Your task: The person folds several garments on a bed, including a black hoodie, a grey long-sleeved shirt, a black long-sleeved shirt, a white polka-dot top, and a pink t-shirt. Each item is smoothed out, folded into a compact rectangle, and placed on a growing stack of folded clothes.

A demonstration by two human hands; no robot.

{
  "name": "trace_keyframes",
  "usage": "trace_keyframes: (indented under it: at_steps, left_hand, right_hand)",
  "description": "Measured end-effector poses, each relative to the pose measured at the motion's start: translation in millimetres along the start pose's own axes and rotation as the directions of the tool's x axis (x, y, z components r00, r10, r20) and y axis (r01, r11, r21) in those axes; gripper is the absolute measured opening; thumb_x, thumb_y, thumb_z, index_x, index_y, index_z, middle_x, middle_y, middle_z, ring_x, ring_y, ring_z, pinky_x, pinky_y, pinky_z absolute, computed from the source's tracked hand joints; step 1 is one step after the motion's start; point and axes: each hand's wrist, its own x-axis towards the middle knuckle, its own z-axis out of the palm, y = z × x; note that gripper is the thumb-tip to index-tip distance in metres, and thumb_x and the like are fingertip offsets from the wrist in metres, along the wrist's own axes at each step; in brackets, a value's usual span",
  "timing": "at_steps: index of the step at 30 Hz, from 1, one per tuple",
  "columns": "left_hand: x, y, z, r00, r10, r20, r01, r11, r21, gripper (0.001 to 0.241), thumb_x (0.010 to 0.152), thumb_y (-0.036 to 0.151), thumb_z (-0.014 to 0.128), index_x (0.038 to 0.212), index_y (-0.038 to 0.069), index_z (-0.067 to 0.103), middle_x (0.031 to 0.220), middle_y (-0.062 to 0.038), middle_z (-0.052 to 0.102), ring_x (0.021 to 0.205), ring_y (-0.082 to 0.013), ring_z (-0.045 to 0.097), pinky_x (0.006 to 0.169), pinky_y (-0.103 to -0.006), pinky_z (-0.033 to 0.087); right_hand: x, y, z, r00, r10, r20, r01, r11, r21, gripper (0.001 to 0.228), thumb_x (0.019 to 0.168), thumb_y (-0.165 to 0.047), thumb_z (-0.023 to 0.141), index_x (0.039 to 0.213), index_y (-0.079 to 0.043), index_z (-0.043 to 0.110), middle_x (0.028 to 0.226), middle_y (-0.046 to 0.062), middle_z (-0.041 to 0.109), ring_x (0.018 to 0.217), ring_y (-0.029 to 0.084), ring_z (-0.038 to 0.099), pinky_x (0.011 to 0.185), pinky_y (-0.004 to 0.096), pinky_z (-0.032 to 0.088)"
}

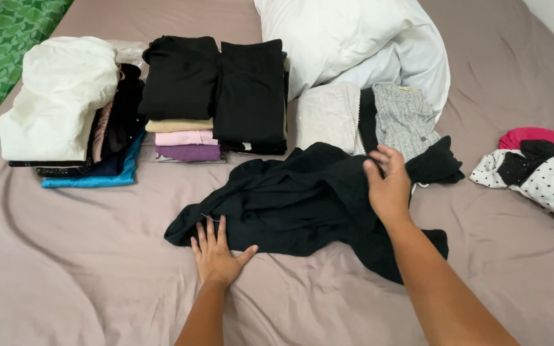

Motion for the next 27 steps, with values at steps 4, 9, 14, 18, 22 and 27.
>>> trace_keyframes:
  at_steps: [4, 9, 14, 18, 22, 27]
  left_hand:
    - [2, -2, -4, 0.999, -0.006, 0.035, 0.008, 0.998, -0.063, 0.122, 0.063, 0.074, 0.078, 0.158, 0.022, 0.022, 0.167, -0.010, 0.010, 0.156, -0.0319, 0.001, 0.123, -0.0521, 0.000]
    - [-3, -12, 5, 0.996, 0.084, -0.039, -0.089, 0.986, -0.143, 0.097, 0.062, 0.044, 0.081, 0.151, 0.038, 0.042, 0.169, -0.010, 0.015, 0.155, -0.0333, 0.005, 0.123, -0.0526, 0.004]
    - [-7, -7, 16, 0.982, 0.113, -0.150, -0.115, 0.993, -0.007, 0.065, 0.082, 0.025, 0.068, 0.144, 0.041, 0.055, 0.165, -0.001, 0.031, 0.155, -0.0325, 0.017, 0.124, -0.0555, 0.011]
    - [-19, -2, 13, 0.981, 0.075, -0.176, -0.075, 0.997, 0.008, 0.060, 0.087, 0.017, 0.063, 0.144, 0.034, 0.056, 0.162, -0.003, 0.036, 0.152, -0.0346, 0.022, 0.122, -0.0584, 0.013]
    - [-48, -11, 20, 0.946, 0.110, -0.304, -0.090, 0.993, 0.080, 0.053, 0.084, 0.013, 0.063, 0.135, 0.025, 0.066, 0.153, -0.004, 0.050, 0.146, -0.0310, 0.036, 0.123, -0.0570, 0.015]
    - [-86, -9, 12, 0.840, 0.345, -0.418, -0.318, 0.938, 0.136, 0.034, 0.079, 0.010, 0.064, 0.110, 0.015, 0.077, 0.110, -0.004, 0.070, 0.111, -0.0241, 0.059, 0.109, -0.0449, 0.039]
  right_hand:
    - [-50, -10, -19, 0.951, -0.228, 0.211, 0.310, 0.735, -0.603, 0.052, 0.081, -0.013, 0.078, 0.128, 0.000, 0.059, 0.120, 0.020, 0.061, 0.108, 0.035, 0.060, 0.095, 0.042, 0.051]
    - [-137, -16, -30, 0.868, 0.409, 0.280, 0.158, 0.308, -0.938, 0.085, 0.058, -0.033, 0.089, 0.132, -0.012, 0.052, 0.129, 0.014, 0.052, 0.120, 0.038, 0.050, 0.087, 0.053, 0.045]
    - [-141, 41, -87, 0.924, 0.279, 0.263, 0.267, 0.021, -0.963, 0.051, 0.081, -0.021, 0.066, 0.132, -0.017, 0.058, 0.115, 0.007, 0.058, 0.109, 0.029, 0.058, 0.089, 0.054, 0.046]
    - [-107, 57, -142, 0.955, 0.129, 0.268, 0.265, 0.042, -0.963, 0.022, 0.092, -0.013, 0.058, 0.112, -0.019, 0.066, 0.104, 0.007, 0.060, 0.099, 0.028, 0.061, 0.083, 0.044, 0.049]
    - [-88, 32, -176, 0.962, -0.086, 0.261, 0.267, 0.077, -0.961, 0.014, 0.092, -0.014, 0.059, 0.104, -0.017, 0.066, 0.102, 0.007, 0.060, 0.099, 0.029, 0.060, 0.084, 0.044, 0.047]
    - [-99, 35, -213, 0.917, 0.120, 0.380, 0.393, -0.124, -0.911, 0.013, 0.090, -0.015, 0.060, 0.100, -0.020, 0.065, 0.101, 0.001, 0.058, 0.105, 0.023, 0.058, 0.089, 0.040, 0.045]
